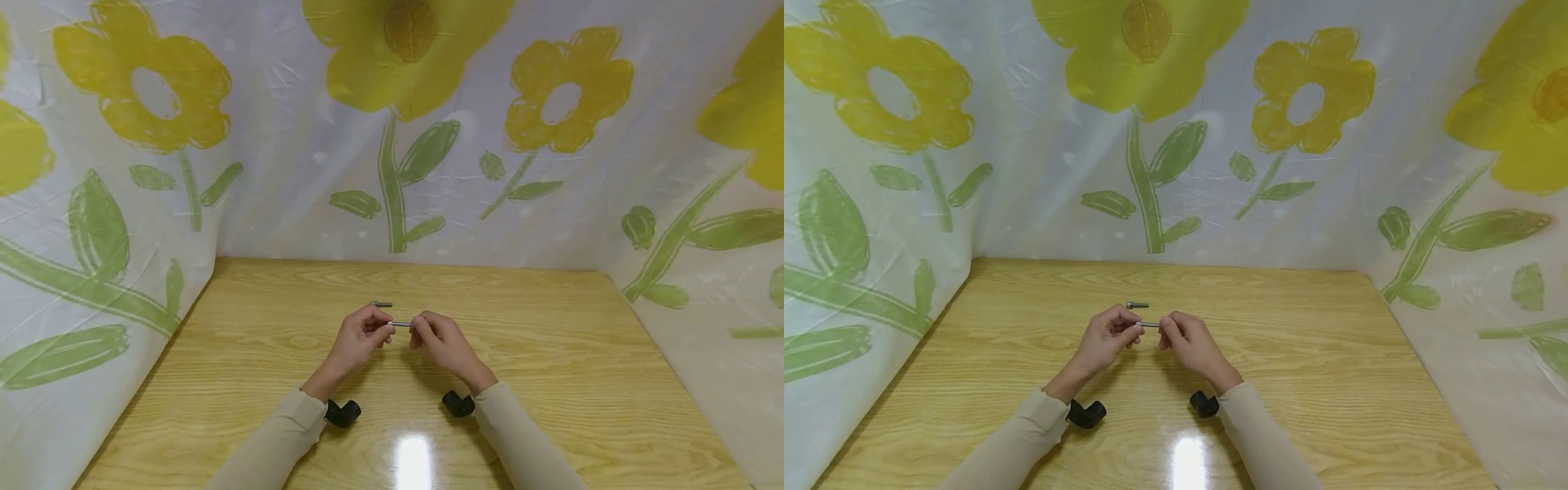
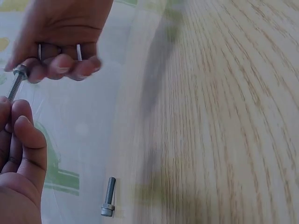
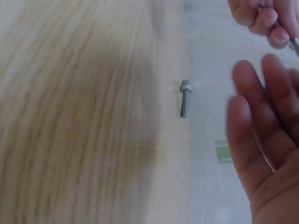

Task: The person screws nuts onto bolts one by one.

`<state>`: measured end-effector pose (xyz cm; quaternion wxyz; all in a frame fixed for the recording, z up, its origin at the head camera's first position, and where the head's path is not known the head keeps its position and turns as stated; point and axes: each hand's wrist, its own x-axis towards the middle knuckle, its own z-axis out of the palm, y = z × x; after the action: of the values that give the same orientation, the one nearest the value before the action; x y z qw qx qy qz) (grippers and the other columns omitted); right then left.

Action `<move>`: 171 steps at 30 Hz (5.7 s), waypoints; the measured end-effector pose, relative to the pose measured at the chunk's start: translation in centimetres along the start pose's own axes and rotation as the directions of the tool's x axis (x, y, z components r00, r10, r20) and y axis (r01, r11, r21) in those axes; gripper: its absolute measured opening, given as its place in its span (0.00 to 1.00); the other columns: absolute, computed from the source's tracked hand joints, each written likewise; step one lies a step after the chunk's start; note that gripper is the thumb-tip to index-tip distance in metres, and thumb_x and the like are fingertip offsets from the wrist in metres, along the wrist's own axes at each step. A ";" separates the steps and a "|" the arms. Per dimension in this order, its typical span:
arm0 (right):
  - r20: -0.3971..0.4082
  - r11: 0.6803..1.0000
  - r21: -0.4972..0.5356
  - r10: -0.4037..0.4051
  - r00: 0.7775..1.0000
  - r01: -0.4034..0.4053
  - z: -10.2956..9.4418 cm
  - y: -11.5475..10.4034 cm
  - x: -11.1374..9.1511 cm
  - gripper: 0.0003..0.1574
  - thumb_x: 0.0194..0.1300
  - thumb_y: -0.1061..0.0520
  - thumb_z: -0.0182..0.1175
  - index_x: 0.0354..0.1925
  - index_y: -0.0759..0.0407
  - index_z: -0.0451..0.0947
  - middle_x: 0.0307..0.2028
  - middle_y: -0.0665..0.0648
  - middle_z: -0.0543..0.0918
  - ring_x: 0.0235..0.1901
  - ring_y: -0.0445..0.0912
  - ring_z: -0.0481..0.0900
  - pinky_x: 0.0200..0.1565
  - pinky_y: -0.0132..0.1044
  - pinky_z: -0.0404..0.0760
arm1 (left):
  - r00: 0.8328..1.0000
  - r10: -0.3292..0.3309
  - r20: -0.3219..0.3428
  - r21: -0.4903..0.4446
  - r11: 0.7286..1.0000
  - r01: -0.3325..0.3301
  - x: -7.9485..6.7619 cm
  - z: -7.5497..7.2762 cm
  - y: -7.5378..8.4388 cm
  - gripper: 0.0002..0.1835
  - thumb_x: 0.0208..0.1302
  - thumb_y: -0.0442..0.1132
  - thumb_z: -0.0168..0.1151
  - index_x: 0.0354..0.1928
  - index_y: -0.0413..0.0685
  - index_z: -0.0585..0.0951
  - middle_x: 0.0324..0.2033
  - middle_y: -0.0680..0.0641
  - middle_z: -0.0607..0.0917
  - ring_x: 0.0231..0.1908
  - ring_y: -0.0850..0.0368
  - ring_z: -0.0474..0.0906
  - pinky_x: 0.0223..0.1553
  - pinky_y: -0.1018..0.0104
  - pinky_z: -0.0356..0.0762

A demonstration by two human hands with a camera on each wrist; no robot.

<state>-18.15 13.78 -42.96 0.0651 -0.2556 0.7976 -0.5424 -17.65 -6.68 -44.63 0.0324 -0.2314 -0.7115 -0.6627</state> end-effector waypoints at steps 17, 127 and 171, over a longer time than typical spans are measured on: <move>-0.007 0.999 0.021 0.030 1.000 -0.030 -0.2 0.0 0.1 0.17 0.76 0.56 0.45 0.39 0.65 0.77 0.30 0.67 0.82 0.34 0.60 0.81 0.41 0.54 0.79 | 0.999 -0.048 0.010 -0.012 0.999 0.049 0.2 0.2 0.5 0.05 0.63 0.23 0.58 0.41 0.29 0.77 0.30 0.35 0.82 0.26 0.58 0.78 0.26 0.51 0.77; -0.014 0.997 -0.075 -0.014 1.000 0.013 0.7 3.6 0.2 0.26 0.77 0.44 0.40 0.35 0.59 0.75 0.32 0.56 0.80 0.35 0.48 0.81 0.43 0.43 0.79 | 0.999 -0.049 -0.024 -0.031 0.998 0.048 -0.2 1.0 -1.8 0.06 0.63 0.24 0.58 0.42 0.30 0.77 0.32 0.29 0.82 0.28 0.33 0.77 0.26 0.48 0.77; 0.020 0.988 -0.148 -0.029 0.999 0.031 0.9 3.0 1.4 0.22 0.76 0.45 0.44 0.35 0.57 0.77 0.33 0.56 0.81 0.34 0.48 0.80 0.38 0.40 0.77 | 0.999 -0.027 -0.031 -0.018 0.999 0.026 -0.5 0.0 0.4 0.05 0.63 0.23 0.58 0.40 0.29 0.77 0.30 0.33 0.82 0.25 0.57 0.78 0.25 0.60 0.78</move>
<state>-20.04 13.22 -45.73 0.0447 -0.2763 0.8313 -0.4801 -17.09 -6.84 -44.39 0.0328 -0.2119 -0.7079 -0.6730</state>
